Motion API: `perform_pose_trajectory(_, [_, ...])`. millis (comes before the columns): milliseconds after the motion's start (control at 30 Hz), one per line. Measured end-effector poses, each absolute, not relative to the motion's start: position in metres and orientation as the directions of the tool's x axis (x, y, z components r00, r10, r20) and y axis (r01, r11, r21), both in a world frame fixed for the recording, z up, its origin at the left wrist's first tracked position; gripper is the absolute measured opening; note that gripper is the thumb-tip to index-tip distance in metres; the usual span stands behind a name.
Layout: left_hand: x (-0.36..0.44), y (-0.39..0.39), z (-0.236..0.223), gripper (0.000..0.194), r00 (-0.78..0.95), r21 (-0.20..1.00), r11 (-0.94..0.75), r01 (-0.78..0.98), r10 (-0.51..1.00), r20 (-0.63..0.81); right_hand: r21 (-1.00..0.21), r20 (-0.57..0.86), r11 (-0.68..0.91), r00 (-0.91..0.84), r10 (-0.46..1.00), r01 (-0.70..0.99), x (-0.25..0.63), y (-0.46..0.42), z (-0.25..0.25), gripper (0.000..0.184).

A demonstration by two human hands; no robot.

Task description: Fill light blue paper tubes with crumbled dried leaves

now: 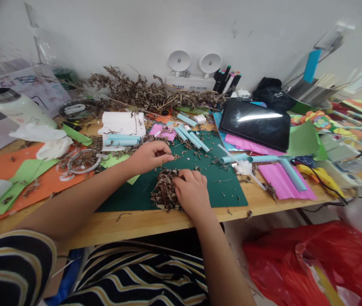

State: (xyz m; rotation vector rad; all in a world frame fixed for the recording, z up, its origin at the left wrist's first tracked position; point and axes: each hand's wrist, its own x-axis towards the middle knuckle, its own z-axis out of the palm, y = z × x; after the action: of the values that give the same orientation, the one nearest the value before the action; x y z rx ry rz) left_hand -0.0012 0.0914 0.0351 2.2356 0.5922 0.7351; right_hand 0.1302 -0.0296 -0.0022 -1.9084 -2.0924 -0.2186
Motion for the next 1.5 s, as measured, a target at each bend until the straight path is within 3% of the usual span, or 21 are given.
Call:
perform_pose_trajectory(133, [-0.002,0.092,0.036,0.024,0.738,0.736,-0.647,0.197,0.592,0.324,-0.157,0.303,0.093,-0.042,0.952,0.983,0.137,-0.03,0.001,0.019])
perform_pose_trajectory(267, [-0.001,0.092,0.035,0.024,0.752,0.741,-0.639,0.207,0.588,0.297,-0.381,0.478,0.135,0.07,0.876,0.915,0.152,-0.031,0.008,0.026])
perform_pose_trajectory(367, [0.0,0.089,0.035,0.025,0.767,0.73,-0.656,0.195,0.565,0.303,-0.466,0.552,0.203,0.103,0.828,0.861,0.156,-0.032,0.015,0.026])
perform_pose_trajectory(500, [0.002,0.08,0.038,0.026,0.808,0.787,-0.6,0.144,0.53,0.257,-0.412,0.536,0.282,-0.02,0.844,0.866,0.147,-0.031,0.025,0.033])
perform_pose_trajectory(667, [0.003,0.071,0.041,0.027,0.885,0.921,-0.379,0.09,0.455,0.101,-0.394,0.638,0.317,0.009,0.77,0.863,0.14,-0.031,0.028,0.007])
perform_pose_trajectory(767, [0.004,0.071,0.04,0.025,0.885,0.95,-0.307,0.057,0.455,0.094,-0.409,0.644,0.302,0.037,0.764,0.861,0.142,-0.033,0.027,0.004])
perform_pose_trajectory(933, [0.004,0.072,0.04,0.024,0.887,0.955,-0.29,0.059,0.454,0.083,-0.445,0.621,0.294,0.054,0.782,0.846,0.141,-0.033,0.025,0.02])
perform_pose_trajectory(1133, [0.003,0.073,0.041,0.029,0.915,0.965,-0.256,0.055,0.399,0.053,-0.422,0.608,0.341,-0.017,0.794,0.84,0.14,-0.031,0.028,0.023])
perform_pose_trajectory(1267, [0.001,0.076,0.04,0.03,0.949,0.969,-0.241,0.046,0.314,0.034,-0.407,0.638,0.384,-0.042,0.769,0.829,0.141,-0.03,0.026,0.008])
perform_pose_trajectory(1333, [-0.001,0.078,0.04,0.028,0.941,0.97,-0.242,0.028,0.333,0.056,-0.427,0.653,0.383,-0.014,0.757,0.819,0.142,-0.03,0.024,0.002])
perform_pose_trajectory(1500, [-0.002,0.083,0.039,0.025,0.876,0.966,-0.258,0.023,0.471,0.105,-0.514,0.587,0.25,0.124,0.8,0.821,0.144,-0.031,0.019,0.007])
